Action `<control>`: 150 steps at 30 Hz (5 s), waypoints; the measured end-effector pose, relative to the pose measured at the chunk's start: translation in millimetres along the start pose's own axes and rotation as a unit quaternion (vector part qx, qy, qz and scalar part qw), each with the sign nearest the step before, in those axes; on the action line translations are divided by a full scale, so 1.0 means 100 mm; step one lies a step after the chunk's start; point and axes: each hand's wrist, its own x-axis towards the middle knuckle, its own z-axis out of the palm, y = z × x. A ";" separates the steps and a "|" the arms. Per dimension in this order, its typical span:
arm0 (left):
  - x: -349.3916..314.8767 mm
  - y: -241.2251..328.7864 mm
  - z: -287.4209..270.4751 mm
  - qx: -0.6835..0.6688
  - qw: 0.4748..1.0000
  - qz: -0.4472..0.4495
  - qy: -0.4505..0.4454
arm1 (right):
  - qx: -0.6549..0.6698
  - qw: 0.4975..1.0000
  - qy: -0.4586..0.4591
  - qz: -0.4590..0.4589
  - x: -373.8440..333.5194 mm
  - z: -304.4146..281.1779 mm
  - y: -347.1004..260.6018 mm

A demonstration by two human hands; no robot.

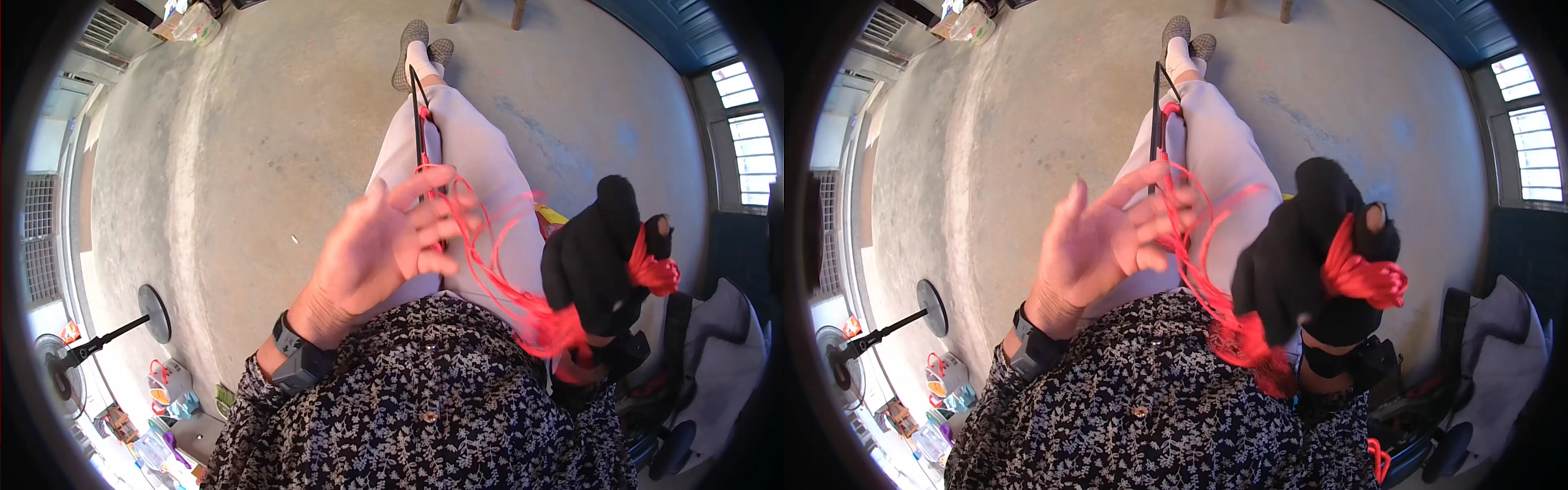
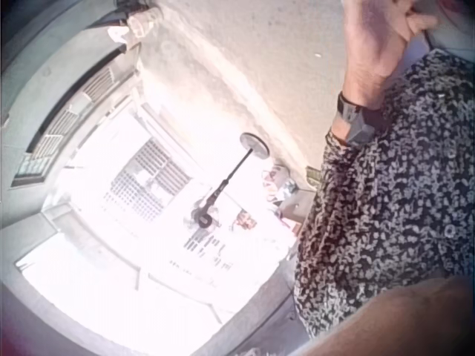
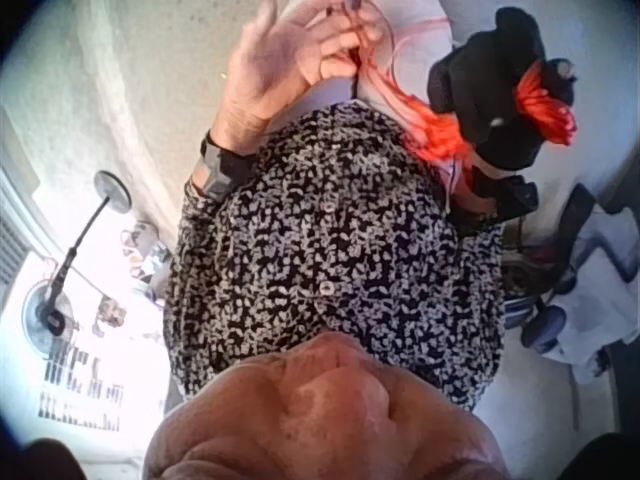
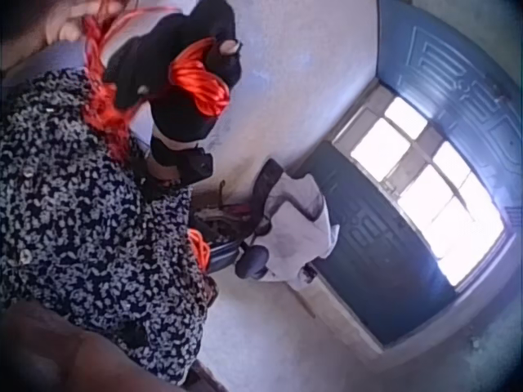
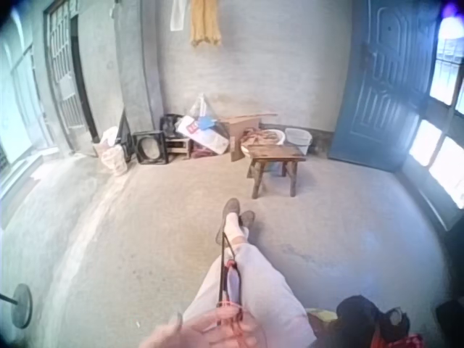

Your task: The person is knotting a red rope around a black handle.

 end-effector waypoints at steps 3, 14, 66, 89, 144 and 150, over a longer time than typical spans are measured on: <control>-0.01 0.08 -0.07 -0.203 0.970 0.074 0.115 | 0.072 0.992 0.029 0.096 -0.11 -0.02 -0.05; -1.09 0.08 -0.36 0.056 0.967 -0.046 0.245 | -0.649 0.744 0.040 0.152 -0.05 -0.33 1.10; -1.31 1.15 0.37 0.145 0.901 0.384 0.140 | -0.724 0.669 -0.124 -0.113 0.58 0.01 0.81; 0.02 -0.30 -0.27 0.611 0.727 0.111 0.295 | -0.416 0.896 0.136 0.080 -0.06 0.12 0.56; -0.84 -0.09 -0.19 0.175 0.952 -0.055 0.245 | -0.779 0.600 -0.030 0.176 -0.01 -0.27 1.14; -0.87 -0.11 -0.18 0.149 0.955 -0.080 0.244 | -0.708 0.689 -0.001 0.156 -0.05 -0.48 1.09</control>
